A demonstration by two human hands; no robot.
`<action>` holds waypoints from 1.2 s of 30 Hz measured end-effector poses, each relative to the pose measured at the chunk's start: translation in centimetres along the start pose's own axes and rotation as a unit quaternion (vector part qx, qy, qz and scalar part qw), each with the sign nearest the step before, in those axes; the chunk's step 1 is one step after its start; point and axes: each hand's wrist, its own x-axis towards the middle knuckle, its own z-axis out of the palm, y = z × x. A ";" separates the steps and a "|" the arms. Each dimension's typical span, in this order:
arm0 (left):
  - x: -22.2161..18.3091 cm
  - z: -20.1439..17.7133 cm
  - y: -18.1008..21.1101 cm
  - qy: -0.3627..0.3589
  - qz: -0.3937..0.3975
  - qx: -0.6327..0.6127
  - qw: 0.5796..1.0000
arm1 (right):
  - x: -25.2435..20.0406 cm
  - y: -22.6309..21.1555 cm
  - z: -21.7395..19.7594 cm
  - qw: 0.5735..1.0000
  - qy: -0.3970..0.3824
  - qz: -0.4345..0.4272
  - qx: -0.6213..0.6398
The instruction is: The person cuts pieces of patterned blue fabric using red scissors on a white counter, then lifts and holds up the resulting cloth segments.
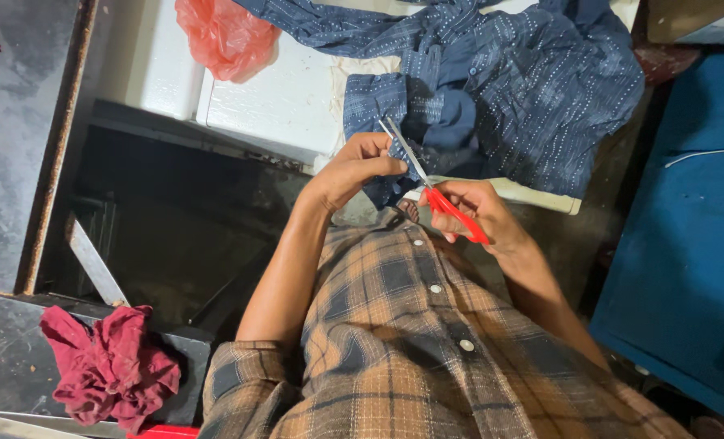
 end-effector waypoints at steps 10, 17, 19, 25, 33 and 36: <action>-0.5 0.4 0.6 0.045 -0.020 0.033 0.998 | -0.2 -0.5 0.5 0.999 0.002 0.013 0.042; -1.2 0.8 2.2 0.079 -0.010 0.113 0.990 | -0.1 -0.9 0.5 0.999 -0.003 0.018 0.038; -1.3 1.0 2.9 0.067 -0.026 0.159 0.985 | 0.3 -0.6 0.5 1.000 0.004 0.016 0.017; -1.6 1.7 4.0 0.077 -0.055 0.169 0.981 | 0.6 -0.2 -0.4 1.000 0.014 0.024 -0.010; -1.9 1.2 3.7 0.060 -0.044 0.144 0.987 | 0.2 0.1 0.0 0.999 0.009 0.049 0.007; -1.7 1.4 3.3 0.007 -0.043 0.175 0.984 | 0.4 0.3 0.3 0.995 -0.031 0.028 0.094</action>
